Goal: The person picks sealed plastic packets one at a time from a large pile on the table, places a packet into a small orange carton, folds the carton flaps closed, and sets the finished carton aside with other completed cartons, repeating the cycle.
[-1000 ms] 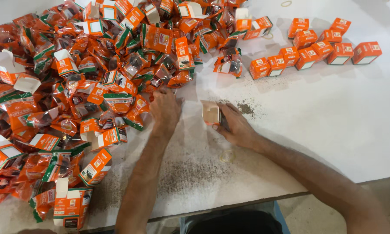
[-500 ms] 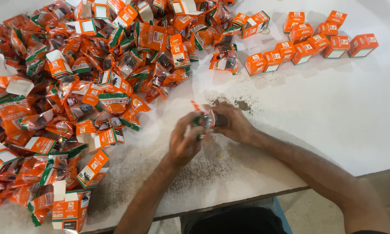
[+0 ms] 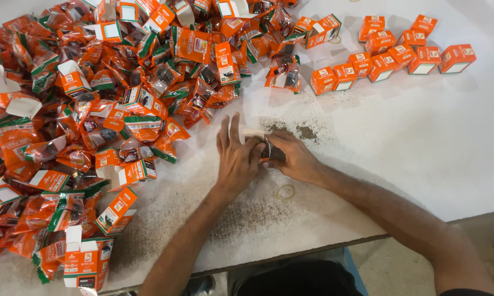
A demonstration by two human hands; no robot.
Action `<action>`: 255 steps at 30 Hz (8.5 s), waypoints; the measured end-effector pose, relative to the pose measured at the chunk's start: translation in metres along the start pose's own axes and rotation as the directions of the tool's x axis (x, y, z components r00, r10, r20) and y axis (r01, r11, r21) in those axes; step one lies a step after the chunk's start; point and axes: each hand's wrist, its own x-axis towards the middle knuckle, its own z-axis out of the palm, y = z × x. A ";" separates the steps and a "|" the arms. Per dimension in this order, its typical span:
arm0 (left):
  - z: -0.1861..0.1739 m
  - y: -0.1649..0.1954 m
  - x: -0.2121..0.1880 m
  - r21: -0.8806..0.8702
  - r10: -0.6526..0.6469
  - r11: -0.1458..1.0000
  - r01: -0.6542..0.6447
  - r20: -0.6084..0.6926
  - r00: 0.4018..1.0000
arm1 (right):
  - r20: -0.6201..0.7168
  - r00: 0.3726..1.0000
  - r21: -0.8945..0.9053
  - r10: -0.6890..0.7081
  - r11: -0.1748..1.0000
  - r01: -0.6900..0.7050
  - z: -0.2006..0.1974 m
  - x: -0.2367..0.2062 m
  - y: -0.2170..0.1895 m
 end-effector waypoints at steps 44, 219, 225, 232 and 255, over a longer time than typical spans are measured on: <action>-0.016 -0.009 -0.010 -0.529 0.062 0.848 0.003 0.106 0.992 | -0.038 0.997 -0.080 0.068 0.994 -0.071 0.008 -0.004 0.001; -0.014 -0.002 -0.009 -0.217 -0.068 0.974 0.060 -0.029 0.997 | -0.038 0.996 -0.164 -0.079 0.984 0.071 -0.058 0.109 0.095; 0.002 -0.017 0.010 -0.026 0.002 1.000 -0.003 -0.046 0.999 | -0.272 0.788 0.543 0.552 0.765 -0.348 -0.060 0.087 0.130; 0.037 -0.040 0.051 0.210 0.044 0.977 -0.047 0.017 0.999 | 0.002 0.561 0.943 0.828 0.185 -0.276 -0.088 0.081 0.146; -0.038 0.016 -0.020 -0.374 0.280 0.816 -0.441 -0.412 0.867 | 0.206 0.967 0.283 0.151 0.937 -0.207 -0.016 -0.019 0.030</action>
